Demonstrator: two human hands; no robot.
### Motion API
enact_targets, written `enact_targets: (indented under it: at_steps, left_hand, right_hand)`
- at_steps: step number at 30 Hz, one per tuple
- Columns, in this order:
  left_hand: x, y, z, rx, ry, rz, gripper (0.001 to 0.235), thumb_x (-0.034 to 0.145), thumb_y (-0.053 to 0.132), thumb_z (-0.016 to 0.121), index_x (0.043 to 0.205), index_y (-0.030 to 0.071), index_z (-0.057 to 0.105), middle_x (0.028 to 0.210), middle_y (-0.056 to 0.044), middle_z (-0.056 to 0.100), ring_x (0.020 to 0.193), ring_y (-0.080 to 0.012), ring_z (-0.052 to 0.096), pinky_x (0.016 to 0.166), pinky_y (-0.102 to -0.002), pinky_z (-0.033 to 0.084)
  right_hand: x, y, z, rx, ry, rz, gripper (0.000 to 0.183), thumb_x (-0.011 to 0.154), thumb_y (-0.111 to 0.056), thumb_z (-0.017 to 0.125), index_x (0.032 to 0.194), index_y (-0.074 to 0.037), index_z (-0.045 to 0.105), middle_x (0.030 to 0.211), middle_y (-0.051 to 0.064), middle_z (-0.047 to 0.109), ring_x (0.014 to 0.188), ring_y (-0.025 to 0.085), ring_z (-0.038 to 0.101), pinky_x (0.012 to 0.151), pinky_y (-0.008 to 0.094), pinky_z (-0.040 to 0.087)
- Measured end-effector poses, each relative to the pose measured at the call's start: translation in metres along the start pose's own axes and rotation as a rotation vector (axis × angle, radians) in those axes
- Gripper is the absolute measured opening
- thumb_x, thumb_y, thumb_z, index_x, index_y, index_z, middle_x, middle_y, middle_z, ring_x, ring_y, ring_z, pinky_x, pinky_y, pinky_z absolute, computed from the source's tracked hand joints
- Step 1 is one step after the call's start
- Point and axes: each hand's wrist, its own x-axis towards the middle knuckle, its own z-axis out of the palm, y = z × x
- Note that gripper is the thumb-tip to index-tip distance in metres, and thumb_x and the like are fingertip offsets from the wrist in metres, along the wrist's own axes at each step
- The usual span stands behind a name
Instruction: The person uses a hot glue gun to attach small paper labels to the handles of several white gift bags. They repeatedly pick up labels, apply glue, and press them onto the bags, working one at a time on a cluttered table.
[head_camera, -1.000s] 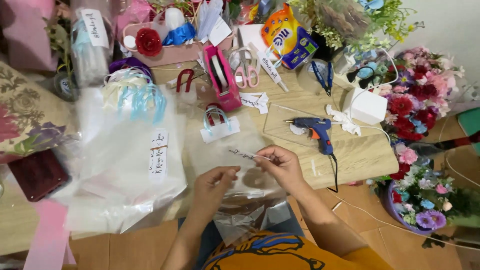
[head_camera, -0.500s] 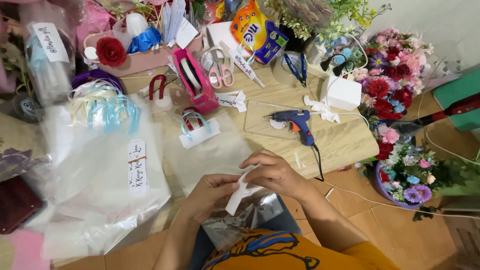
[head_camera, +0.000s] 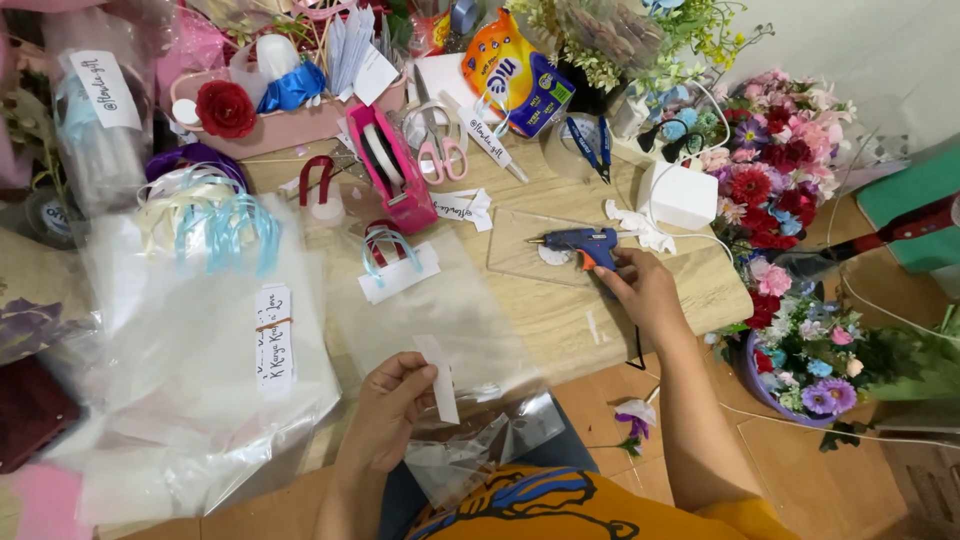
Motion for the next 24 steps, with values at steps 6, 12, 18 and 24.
enact_targets:
  at_steps: [6, 12, 18, 24]
  left_hand:
    - [-0.012, 0.011, 0.014, 0.047, 0.019, 0.036, 0.011, 0.090, 0.005, 0.072, 0.101, 0.003, 0.070, 0.085, -0.011, 0.072, 0.078, -0.0227, 0.069, 0.071, -0.037, 0.060]
    - [-0.018, 0.013, 0.017, 0.118, 0.086, -0.015, 0.033, 0.087, 0.002, 0.074, 0.119, 0.000, 0.070, 0.089, -0.011, 0.069, 0.080, -0.0207, 0.065, 0.071, -0.032, 0.058]
    - [-0.014, 0.007, 0.015, 0.032, 0.078, 0.042, 0.007, 0.088, 0.004, 0.075, 0.092, 0.006, 0.070, 0.083, -0.006, 0.068, 0.079, -0.0205, 0.068, 0.075, -0.038, 0.063]
    - [-0.011, 0.005, 0.008, -0.031, 0.106, 0.086, 0.011, 0.088, 0.004, 0.075, 0.090, 0.010, 0.066, 0.076, -0.006, 0.067, 0.073, -0.0172, 0.066, 0.076, -0.038, 0.064]
  right_hand:
    - [0.026, 0.001, -0.005, -0.158, -0.143, 0.053, 0.052, 0.087, -0.041, 0.074, 0.122, -0.004, 0.070, 0.111, 0.014, 0.073, 0.097, 0.029, 0.068, 0.079, 0.040, 0.051]
    - [0.026, -0.002, -0.006, -0.111, -0.120, 0.077, 0.036, 0.094, -0.036, 0.067, 0.112, -0.006, 0.073, 0.104, 0.011, 0.074, 0.095, 0.026, 0.067, 0.075, 0.039, 0.051]
    - [0.021, -0.001, -0.004, -0.031, -0.067, 0.082, 0.036, 0.096, -0.032, 0.066, 0.116, -0.003, 0.070, 0.099, 0.012, 0.073, 0.082, 0.023, 0.063, 0.068, 0.036, 0.045]
    - [0.006, -0.020, -0.010, 0.305, -0.091, 0.143, 0.037, 0.095, -0.020, 0.066, 0.124, 0.003, 0.060, 0.108, 0.018, 0.074, 0.088, 0.026, 0.075, 0.073, 0.035, 0.060]
